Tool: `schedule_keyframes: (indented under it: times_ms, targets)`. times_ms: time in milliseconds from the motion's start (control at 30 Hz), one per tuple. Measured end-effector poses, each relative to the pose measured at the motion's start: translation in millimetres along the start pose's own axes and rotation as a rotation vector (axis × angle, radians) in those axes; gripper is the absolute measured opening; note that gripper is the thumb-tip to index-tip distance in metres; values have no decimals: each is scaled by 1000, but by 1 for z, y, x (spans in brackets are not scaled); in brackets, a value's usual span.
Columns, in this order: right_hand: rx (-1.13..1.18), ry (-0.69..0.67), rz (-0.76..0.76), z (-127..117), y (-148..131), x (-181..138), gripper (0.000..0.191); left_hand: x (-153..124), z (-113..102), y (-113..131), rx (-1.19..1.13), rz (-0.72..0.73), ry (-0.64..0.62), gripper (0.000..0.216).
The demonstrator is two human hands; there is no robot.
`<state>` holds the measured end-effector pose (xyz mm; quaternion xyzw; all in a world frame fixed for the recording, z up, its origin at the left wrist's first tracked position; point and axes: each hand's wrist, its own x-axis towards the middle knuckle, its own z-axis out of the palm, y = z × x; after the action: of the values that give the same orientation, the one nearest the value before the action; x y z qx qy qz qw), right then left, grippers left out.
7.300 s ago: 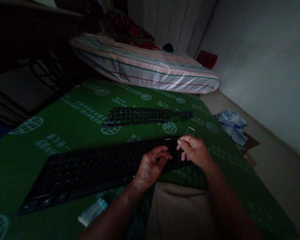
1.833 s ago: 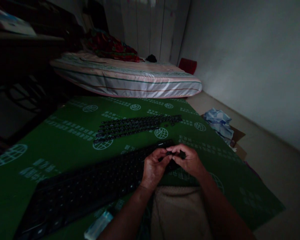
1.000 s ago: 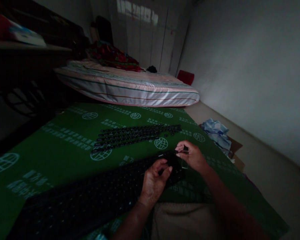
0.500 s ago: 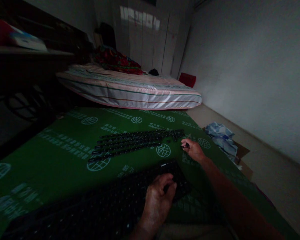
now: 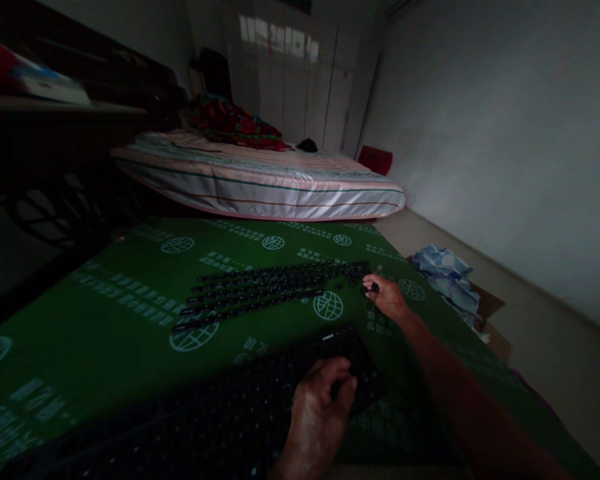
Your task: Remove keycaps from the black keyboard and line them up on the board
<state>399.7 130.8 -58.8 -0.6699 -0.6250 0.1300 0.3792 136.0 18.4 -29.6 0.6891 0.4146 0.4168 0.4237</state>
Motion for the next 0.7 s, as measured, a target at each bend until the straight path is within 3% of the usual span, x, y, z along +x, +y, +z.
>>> schedule_keyframes:
  times_ms: [267,700]
  targets:
    - [-141,116,84,8,-5,-5,35,0,0,-1,6,14,9,17]
    - [-275,136,95,14,-11,-2,35,-1,1,-2,-15,4,-7,18]
